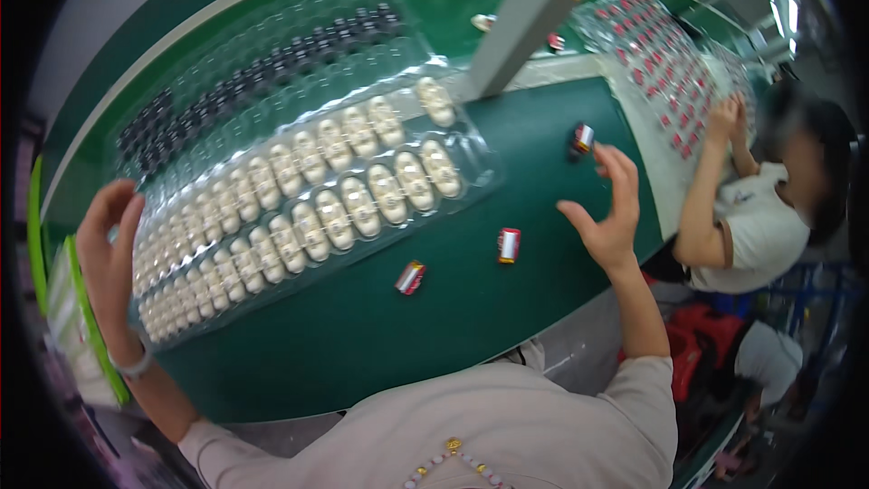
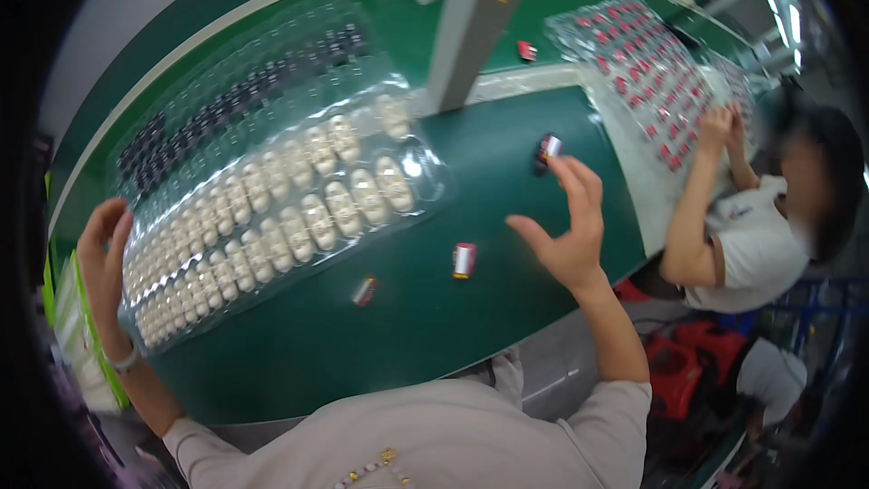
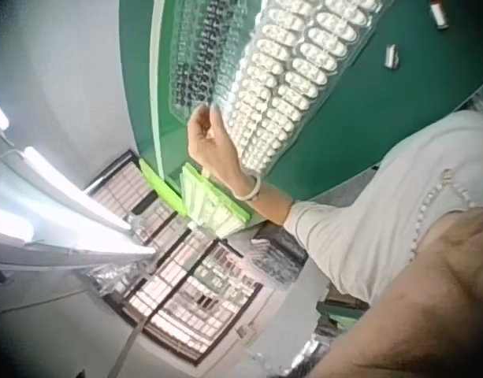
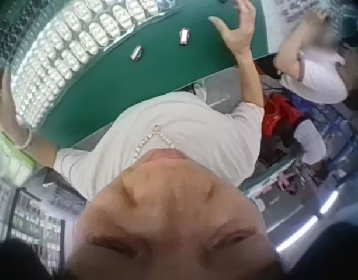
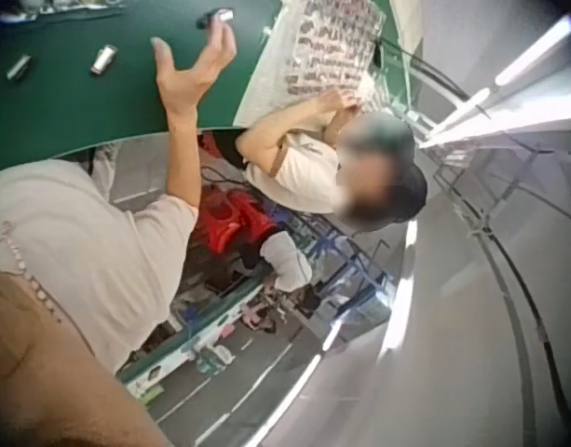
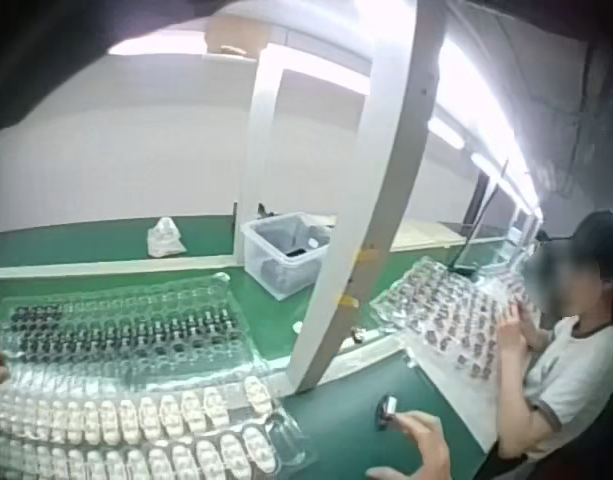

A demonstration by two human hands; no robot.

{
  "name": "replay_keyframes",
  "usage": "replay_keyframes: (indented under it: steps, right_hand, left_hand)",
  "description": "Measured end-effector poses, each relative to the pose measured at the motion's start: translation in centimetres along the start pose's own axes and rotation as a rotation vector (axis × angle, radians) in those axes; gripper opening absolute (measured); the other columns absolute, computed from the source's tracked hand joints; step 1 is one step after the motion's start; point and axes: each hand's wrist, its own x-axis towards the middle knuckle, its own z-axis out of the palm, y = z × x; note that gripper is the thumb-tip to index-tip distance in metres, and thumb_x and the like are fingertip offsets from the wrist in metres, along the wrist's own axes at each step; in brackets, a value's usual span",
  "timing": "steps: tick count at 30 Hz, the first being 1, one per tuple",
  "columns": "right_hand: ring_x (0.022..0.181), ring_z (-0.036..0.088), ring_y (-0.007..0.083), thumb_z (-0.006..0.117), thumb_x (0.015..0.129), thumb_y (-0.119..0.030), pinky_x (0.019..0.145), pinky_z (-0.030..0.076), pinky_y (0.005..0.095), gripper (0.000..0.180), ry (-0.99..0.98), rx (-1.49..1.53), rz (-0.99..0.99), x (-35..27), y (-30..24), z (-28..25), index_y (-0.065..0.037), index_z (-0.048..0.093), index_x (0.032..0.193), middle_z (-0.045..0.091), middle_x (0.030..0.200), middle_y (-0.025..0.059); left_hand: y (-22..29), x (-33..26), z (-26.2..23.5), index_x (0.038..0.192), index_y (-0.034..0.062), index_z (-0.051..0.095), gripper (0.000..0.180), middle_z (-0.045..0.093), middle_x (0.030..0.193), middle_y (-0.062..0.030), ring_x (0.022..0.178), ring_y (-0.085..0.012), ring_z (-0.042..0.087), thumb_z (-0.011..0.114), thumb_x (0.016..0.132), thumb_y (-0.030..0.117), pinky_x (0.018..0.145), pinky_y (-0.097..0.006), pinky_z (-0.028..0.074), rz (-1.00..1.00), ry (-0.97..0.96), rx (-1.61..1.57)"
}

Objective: The person inserts small batteries into black plastic electronic components at a factory assembly station. They pick up a component, insert a battery, and place the finished unit into a clear plastic tray. The process is repeated continuously for multiple units.

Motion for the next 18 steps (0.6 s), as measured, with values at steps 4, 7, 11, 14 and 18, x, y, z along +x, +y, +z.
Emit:
replay_keyframes:
  steps: [4,7,11,14,18]
  right_hand:
    - [0.112,0.047,0.0288,0.079,0.062,-0.024,0.092,0.04,0.036,0.073,-0.033,-0.099,0.072,1.8,3.2,-0.9,-0.001,0.046,0.123,0.043,0.127,0.0141]
    - [0.113,0.047,0.0294,0.077,0.066,-0.022,0.095,0.039,0.0367,0.065,-0.219,-0.093,0.082,1.3,7.0,-1.3,0.0,0.048,0.12,0.045,0.127,0.0132]
    - [0.112,0.048,0.0258,0.076,0.068,-0.016,0.092,0.041,0.0364,0.054,-0.165,0.419,0.206,0.9,6.9,-0.8,0.001,0.052,0.113,0.05,0.12,0.015]
    - [0.116,0.046,0.0236,0.079,0.066,-0.017,0.094,0.04,0.0347,0.059,-0.119,0.991,0.24,1.1,3.6,0.1,0.002,0.05,0.113,0.047,0.124,0.0177]
    - [0.118,0.044,0.024,0.079,0.066,-0.025,0.097,0.039,0.0346,0.063,-0.201,1.442,0.311,0.6,-1.3,1.4,0.0,0.047,0.115,0.044,0.127,0.0192]
  left_hand:
    - [9.4,-4.4,3.8,0.093,-0.0012,0.06,0.019,0.062,0.081,-0.0094,0.075,-0.0159,0.059,0.065,0.074,0.0,0.07,-0.027,0.045,0.24,-0.194,-0.087]
    - [12.3,-6.2,7.0,0.09,0.0013,0.062,0.024,0.062,0.08,-0.01,0.07,-0.0197,0.06,0.072,0.068,0.003,0.064,-0.028,0.046,0.388,-0.356,-0.189]
    - [15.0,-6.9,10.4,0.102,0.0028,0.059,0.032,0.063,0.083,-0.009,0.075,-0.0167,0.062,0.07,0.072,0.005,0.068,-0.027,0.048,0.365,-0.635,-0.521]
    - [17.1,-7.3,12.7,0.124,0.0025,0.041,0.052,0.056,0.104,-0.0113,0.088,-0.0179,0.06,0.064,0.077,0.0,0.079,-0.028,0.047,-0.009,-0.927,-1.006]
    - [20.3,-7.4,16.2,0.134,0.0026,0.022,0.068,0.053,0.106,-0.014,0.094,-0.0179,0.058,0.063,0.079,0.0,0.081,-0.028,0.047,-0.247,-1.092,-1.363]
